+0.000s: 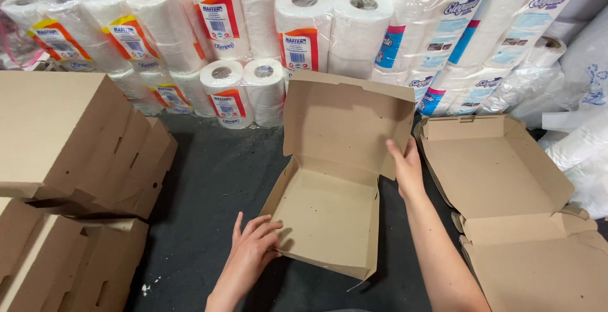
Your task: The person repeatedly picks up flat cardboard pizza boxes, unfolds them on a table, and folds the side flaps to form the box shape. The person then stacks the assembled boxes on a pile to the left. The process is repeated for multiple boxes throughout the clip.
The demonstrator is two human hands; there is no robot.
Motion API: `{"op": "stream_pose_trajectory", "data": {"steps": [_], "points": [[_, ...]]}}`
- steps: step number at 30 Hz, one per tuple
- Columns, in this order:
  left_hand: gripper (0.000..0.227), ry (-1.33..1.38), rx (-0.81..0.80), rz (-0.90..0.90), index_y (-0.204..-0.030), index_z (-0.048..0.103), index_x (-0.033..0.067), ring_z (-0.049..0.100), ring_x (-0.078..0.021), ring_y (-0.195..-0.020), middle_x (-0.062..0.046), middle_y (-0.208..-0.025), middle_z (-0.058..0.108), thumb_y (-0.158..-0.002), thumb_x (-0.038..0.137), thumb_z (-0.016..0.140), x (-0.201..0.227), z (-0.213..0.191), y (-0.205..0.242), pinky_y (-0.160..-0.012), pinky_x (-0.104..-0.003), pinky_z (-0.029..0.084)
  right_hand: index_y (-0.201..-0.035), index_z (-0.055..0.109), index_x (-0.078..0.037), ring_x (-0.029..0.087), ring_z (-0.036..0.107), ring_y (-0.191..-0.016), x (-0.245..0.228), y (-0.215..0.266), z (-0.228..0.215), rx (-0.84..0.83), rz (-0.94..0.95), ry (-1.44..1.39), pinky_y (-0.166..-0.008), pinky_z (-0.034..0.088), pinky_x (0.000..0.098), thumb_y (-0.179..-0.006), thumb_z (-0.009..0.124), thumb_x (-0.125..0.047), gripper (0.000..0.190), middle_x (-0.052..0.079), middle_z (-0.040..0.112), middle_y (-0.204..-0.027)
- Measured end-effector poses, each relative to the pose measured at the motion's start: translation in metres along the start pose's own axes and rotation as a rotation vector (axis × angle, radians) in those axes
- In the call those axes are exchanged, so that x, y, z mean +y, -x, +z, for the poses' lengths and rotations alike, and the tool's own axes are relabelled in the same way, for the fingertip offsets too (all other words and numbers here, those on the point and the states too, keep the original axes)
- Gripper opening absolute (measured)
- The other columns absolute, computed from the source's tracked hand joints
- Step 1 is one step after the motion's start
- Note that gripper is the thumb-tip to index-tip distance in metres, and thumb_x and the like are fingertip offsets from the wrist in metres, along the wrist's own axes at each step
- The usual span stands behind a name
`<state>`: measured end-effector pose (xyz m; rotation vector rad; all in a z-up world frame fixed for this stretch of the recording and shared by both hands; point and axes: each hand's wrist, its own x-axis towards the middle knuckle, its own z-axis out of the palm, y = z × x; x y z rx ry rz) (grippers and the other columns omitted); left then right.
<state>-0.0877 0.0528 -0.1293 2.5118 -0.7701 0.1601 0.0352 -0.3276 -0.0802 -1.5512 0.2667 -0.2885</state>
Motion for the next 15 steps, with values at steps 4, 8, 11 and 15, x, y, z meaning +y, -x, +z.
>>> {"op": "stream_pose_trajectory", "data": {"steps": [4,8,11,15], "points": [[0.020,-0.117,0.083,-0.085,-0.082,0.065,0.0172,0.051,-0.0288,-0.139,0.002,-0.127,0.073,-0.079,0.007,0.082,0.001,-0.009,0.002,-0.124,-0.072,0.014,-0.159,0.043,-0.013,0.020,0.047,-0.152,0.008,0.009,-0.004,0.176,0.187,-0.242,-0.126,0.036,0.0355,-0.097,0.056,-0.039,0.069,0.004,0.051,-0.163],[0.032,-0.017,0.056,-0.172,-0.106,0.073,0.0191,0.042,-0.0301,-0.149,-0.002,-0.137,0.070,-0.086,-0.003,0.063,0.025,-0.003,-0.016,-0.124,-0.075,0.003,-0.151,0.050,-0.017,0.014,0.040,-0.156,0.006,0.034,-0.023,0.479,0.295,-0.274,-0.129,0.029,0.0366,-0.089,0.065,-0.044,0.070,-0.002,0.049,-0.165],[0.038,0.105,-0.024,-0.135,-0.134,0.068,0.0184,0.039,-0.0279,-0.150,-0.004,-0.147,0.064,-0.097,0.025,0.062,0.067,0.012,-0.045,-0.125,-0.067,-0.002,-0.147,0.053,-0.021,0.014,0.041,-0.155,0.009,0.053,-0.030,0.592,0.235,-0.326,-0.127,0.031,0.0366,-0.086,0.068,-0.043,0.067,-0.004,0.052,-0.163],[0.069,0.242,-0.218,0.078,-0.146,0.057,0.0031,0.042,-0.0376,-0.147,-0.017,-0.145,0.064,-0.103,0.058,0.054,0.123,0.029,-0.077,-0.125,-0.060,0.014,-0.152,0.051,-0.018,0.013,0.051,-0.146,-0.006,0.087,-0.020,0.666,0.124,-0.394,-0.121,0.041,0.0293,-0.093,0.061,-0.032,0.061,-0.004,0.056,-0.158]]}}
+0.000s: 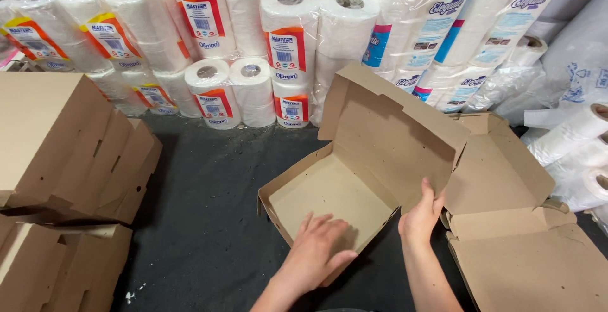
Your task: The person repeatedly picks up flat cardboard pizza boxes, unfolds them on a table, and folds the side flaps to form the box shape. The person then stacks the assembled boxes on a pile to the left. The process is repeated for multiple boxes throughout the clip.
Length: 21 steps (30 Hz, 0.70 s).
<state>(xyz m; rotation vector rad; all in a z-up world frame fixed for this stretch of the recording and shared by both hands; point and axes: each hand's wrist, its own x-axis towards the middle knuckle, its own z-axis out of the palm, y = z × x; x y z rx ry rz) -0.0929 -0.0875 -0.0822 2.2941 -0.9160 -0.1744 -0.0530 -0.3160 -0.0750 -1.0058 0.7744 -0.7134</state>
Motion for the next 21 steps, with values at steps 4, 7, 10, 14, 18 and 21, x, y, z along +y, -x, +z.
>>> {"op": "stream_pose_trajectory", "data": {"steps": [4,7,10,14,18,21], "points": [[0.081,-0.035,-0.219,-0.030,-0.154,0.048,0.0041,0.047,-0.0365,-0.139,-0.017,-0.145,0.060,-0.100,0.063,0.056,-0.017,0.049,-0.024,-0.124,-0.054,0.022,-0.148,0.055,-0.018,0.015,0.055,-0.141,0.013,0.004,-0.012,-0.012,-0.075,-0.099,-0.118,0.044,0.0316,-0.096,0.060,-0.028,0.053,-0.003,0.061,-0.153],[0.064,-0.377,-0.084,0.052,-0.147,0.060,0.0122,0.061,-0.0325,-0.122,-0.010,-0.133,0.071,-0.092,0.038,0.081,-0.059,0.087,-0.034,-0.116,-0.052,0.035,-0.156,0.047,-0.019,0.017,0.057,-0.139,0.008,0.016,-0.015,-0.034,-0.020,-0.173,-0.117,0.048,0.0338,-0.099,0.054,-0.023,0.057,-0.001,0.058,-0.155],[0.032,-0.440,-0.025,0.063,-0.111,0.072,0.0222,0.065,-0.0293,-0.104,-0.001,-0.106,0.076,-0.083,0.005,0.071,-0.079,0.082,-0.037,-0.111,-0.053,0.039,-0.152,0.049,-0.018,0.019,0.055,-0.142,0.017,0.019,-0.021,-0.017,0.028,-0.178,-0.120,0.046,0.0349,-0.099,0.056,-0.024,0.054,0.001,0.057,-0.156],[0.032,-0.571,0.135,0.030,-0.087,0.070,0.0120,0.060,-0.0295,-0.091,-0.002,-0.072,0.066,-0.067,-0.012,0.075,-0.077,0.058,-0.036,-0.123,-0.071,0.025,-0.160,0.039,-0.018,0.022,0.052,-0.144,0.013,0.034,-0.021,-0.206,0.062,-0.039,-0.121,0.042,0.0385,-0.097,0.055,-0.014,0.065,0.004,0.053,-0.158],[0.029,-0.588,0.404,0.035,-0.076,0.059,0.0094,0.053,-0.0246,-0.083,-0.001,-0.061,0.051,-0.066,-0.014,0.073,-0.064,0.036,-0.037,-0.127,-0.075,0.016,-0.164,0.029,-0.016,0.024,0.048,-0.148,0.018,0.037,-0.029,-0.445,-0.020,0.136,-0.127,0.036,0.0386,-0.086,0.068,-0.013,0.087,0.008,0.049,-0.160],[0.013,-0.477,0.443,0.089,-0.083,0.064,0.0097,0.056,-0.0245,-0.092,0.000,-0.068,0.059,-0.092,0.009,0.075,-0.064,0.027,-0.039,-0.126,-0.074,0.014,-0.159,0.033,-0.013,0.026,0.061,-0.124,0.049,0.019,-0.056,-0.582,-0.110,0.207,-0.111,0.048,0.0368,-0.085,0.073,-0.021,0.085,0.011,0.051,-0.151]]}}
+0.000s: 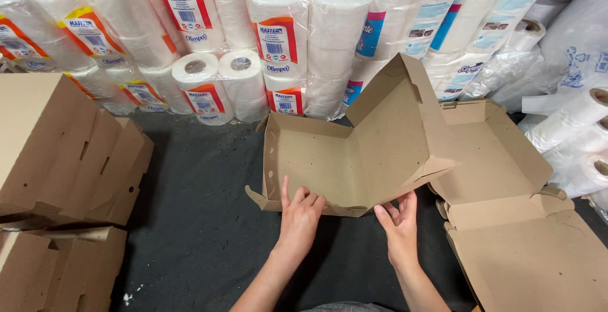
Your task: The person repeatedly picks up flat cardboard pizza boxes, unfolds them on a table, and folds the side flaps to form the box shape. The person then stacks the assembled boxes on a pile to the left. The process is repeated for multiple boxes throughout the clip.
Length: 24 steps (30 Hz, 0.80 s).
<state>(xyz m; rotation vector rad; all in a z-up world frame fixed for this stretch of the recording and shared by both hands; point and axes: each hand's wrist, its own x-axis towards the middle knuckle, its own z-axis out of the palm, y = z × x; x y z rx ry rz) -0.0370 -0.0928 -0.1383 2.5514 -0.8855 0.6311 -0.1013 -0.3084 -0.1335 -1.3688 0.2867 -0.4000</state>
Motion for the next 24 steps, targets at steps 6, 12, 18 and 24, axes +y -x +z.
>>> {"op": "stream_pose_trajectory", "data": {"steps": [6,12,18,24], "points": [[0.021,0.073,0.084,0.104,-0.084,0.063,0.0127,0.051,-0.0190,-0.090,0.005,-0.071,0.051,-0.099,0.018,0.076,-0.011,-0.003,-0.009,-0.127,-0.066,0.016,-0.127,0.056,-0.002,0.016,0.056,-0.096,0.041,0.028,-0.019,0.140,-0.643,0.313,-0.090,0.051,0.0289,-0.102,0.060,-0.011,0.027,0.010,0.054,-0.113],[0.016,0.062,0.079,0.160,-0.089,0.067,0.0117,0.052,-0.0203,-0.094,0.005,-0.074,0.055,-0.094,0.019,0.079,-0.010,-0.004,-0.012,-0.125,-0.067,0.017,-0.138,0.060,-0.024,0.011,0.047,-0.052,0.037,0.014,-0.022,-0.584,-0.238,0.903,-0.060,0.048,0.0258,-0.104,0.061,-0.018,0.035,-0.006,0.056,-0.064],[0.021,0.091,0.063,0.170,-0.082,0.061,0.0100,0.053,-0.0205,-0.094,0.003,-0.070,0.049,-0.096,0.013,0.078,-0.005,-0.011,-0.011,-0.126,-0.066,0.018,-0.131,0.056,-0.024,0.016,0.048,-0.047,0.053,0.004,-0.008,-0.400,-0.113,1.069,-0.051,0.045,0.0358,-0.106,0.056,-0.024,0.025,-0.005,0.055,-0.062],[0.025,0.076,-0.012,0.195,-0.078,0.058,0.0111,0.058,-0.0222,-0.098,0.002,-0.069,0.050,-0.098,0.013,0.074,-0.008,-0.013,-0.013,-0.127,-0.067,0.018,-0.136,0.039,-0.021,0.024,0.059,-0.043,0.052,0.003,0.001,-0.491,-0.078,1.334,-0.047,0.052,0.0403,-0.110,0.048,-0.027,0.028,0.000,0.061,-0.057]]}}
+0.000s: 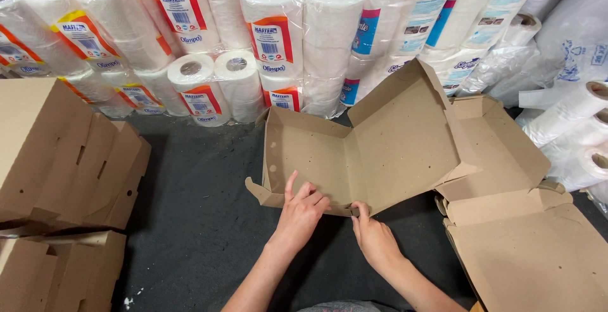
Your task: The person repeatedly picks up flat cardboard pizza boxes, unfolds them on a table, and folds the side flaps to form the box shape. The person then stacks the assembled boxes on a pile to the left. The process is repeated for multiple boxes throughout the clip.
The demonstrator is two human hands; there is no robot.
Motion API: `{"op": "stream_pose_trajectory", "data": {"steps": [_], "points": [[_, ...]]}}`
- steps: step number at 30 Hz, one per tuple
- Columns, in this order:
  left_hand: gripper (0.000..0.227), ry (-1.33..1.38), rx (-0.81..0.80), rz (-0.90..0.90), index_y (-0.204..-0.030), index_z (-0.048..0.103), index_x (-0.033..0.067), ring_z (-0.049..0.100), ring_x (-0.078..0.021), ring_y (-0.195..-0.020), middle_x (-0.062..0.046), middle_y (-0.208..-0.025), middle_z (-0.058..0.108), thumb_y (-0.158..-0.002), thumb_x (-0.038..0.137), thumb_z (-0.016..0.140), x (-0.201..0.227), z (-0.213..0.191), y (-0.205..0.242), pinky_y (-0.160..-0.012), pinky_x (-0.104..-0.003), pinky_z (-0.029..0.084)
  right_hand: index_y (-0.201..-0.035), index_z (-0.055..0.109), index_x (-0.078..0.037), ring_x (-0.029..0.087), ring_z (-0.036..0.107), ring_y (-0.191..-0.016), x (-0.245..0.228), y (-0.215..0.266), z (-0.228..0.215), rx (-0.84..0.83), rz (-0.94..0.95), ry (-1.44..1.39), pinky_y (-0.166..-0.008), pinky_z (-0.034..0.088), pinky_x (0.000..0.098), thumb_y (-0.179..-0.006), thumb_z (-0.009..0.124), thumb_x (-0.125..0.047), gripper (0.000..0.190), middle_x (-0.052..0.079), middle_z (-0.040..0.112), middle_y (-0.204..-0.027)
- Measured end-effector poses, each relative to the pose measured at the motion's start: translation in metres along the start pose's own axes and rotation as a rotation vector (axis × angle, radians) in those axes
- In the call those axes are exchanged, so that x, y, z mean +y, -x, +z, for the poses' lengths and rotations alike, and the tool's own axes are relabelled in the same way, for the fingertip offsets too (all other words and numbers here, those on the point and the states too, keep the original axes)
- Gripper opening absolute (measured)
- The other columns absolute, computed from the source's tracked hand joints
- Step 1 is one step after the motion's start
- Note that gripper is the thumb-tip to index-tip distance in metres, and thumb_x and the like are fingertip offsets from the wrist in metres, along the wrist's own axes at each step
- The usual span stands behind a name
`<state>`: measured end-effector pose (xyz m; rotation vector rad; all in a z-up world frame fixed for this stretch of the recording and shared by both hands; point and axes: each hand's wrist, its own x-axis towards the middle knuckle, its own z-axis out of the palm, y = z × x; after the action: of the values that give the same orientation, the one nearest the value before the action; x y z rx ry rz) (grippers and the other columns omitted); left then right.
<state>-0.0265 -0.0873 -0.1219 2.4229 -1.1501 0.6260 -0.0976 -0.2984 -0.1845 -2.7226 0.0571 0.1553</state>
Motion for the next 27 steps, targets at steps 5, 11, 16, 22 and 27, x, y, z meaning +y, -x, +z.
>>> {"op": "stream_pose_trajectory", "data": {"steps": [5,11,16,22,27], "points": [[0.026,-0.021,0.058,0.006,-0.080,0.058,0.0122,0.053,-0.0205,-0.094,0.003,-0.069,0.046,-0.099,0.014,0.075,-0.001,-0.004,-0.002,-0.127,-0.066,0.019,-0.134,0.042,-0.019,0.027,0.063,-0.047,0.013,-0.006,-0.009,0.032,-0.047,0.056,-0.049,0.052,0.0436,-0.111,0.046,-0.026,0.024,0.003,0.066,-0.062],[0.021,-0.022,0.083,-0.025,-0.083,0.062,0.0129,0.052,-0.0194,-0.094,0.005,-0.071,0.049,-0.098,0.019,0.077,-0.003,0.001,-0.002,-0.127,-0.064,0.018,-0.115,0.048,-0.018,0.028,0.057,-0.045,0.018,-0.011,-0.014,0.134,-0.140,0.044,-0.049,0.047,0.0442,-0.112,0.048,-0.029,0.011,0.003,0.061,-0.058],[0.020,-0.029,0.103,-0.039,-0.084,0.064,0.0135,0.052,-0.0188,-0.095,0.006,-0.071,0.051,-0.096,0.018,0.079,-0.002,-0.002,-0.002,-0.127,-0.063,0.019,-0.114,0.056,-0.015,0.017,0.040,-0.041,0.021,-0.012,-0.012,0.296,-0.365,0.098,-0.043,0.039,0.0377,-0.106,0.061,-0.016,0.009,0.001,0.045,-0.054],[0.023,0.001,0.113,-0.097,-0.082,0.063,0.0131,0.052,-0.0190,-0.092,0.008,-0.070,0.053,-0.094,0.020,0.081,-0.011,-0.013,0.002,-0.126,-0.067,0.016,-0.117,0.057,-0.015,0.009,0.050,-0.042,0.031,-0.008,-0.018,0.199,-0.366,-0.049,-0.046,0.044,0.0302,-0.110,0.050,-0.017,0.010,-0.007,0.060,-0.064],[0.022,-0.079,0.165,-0.156,-0.083,0.064,0.0187,0.057,-0.0195,-0.094,0.009,-0.074,0.059,-0.096,0.029,0.078,-0.023,-0.024,0.014,-0.122,-0.069,0.019,-0.144,0.054,-0.017,0.010,0.065,-0.054,0.043,-0.004,-0.017,0.300,-0.380,-0.173,-0.061,0.059,0.0299,-0.106,0.054,-0.018,0.038,-0.006,0.073,-0.084]]}}
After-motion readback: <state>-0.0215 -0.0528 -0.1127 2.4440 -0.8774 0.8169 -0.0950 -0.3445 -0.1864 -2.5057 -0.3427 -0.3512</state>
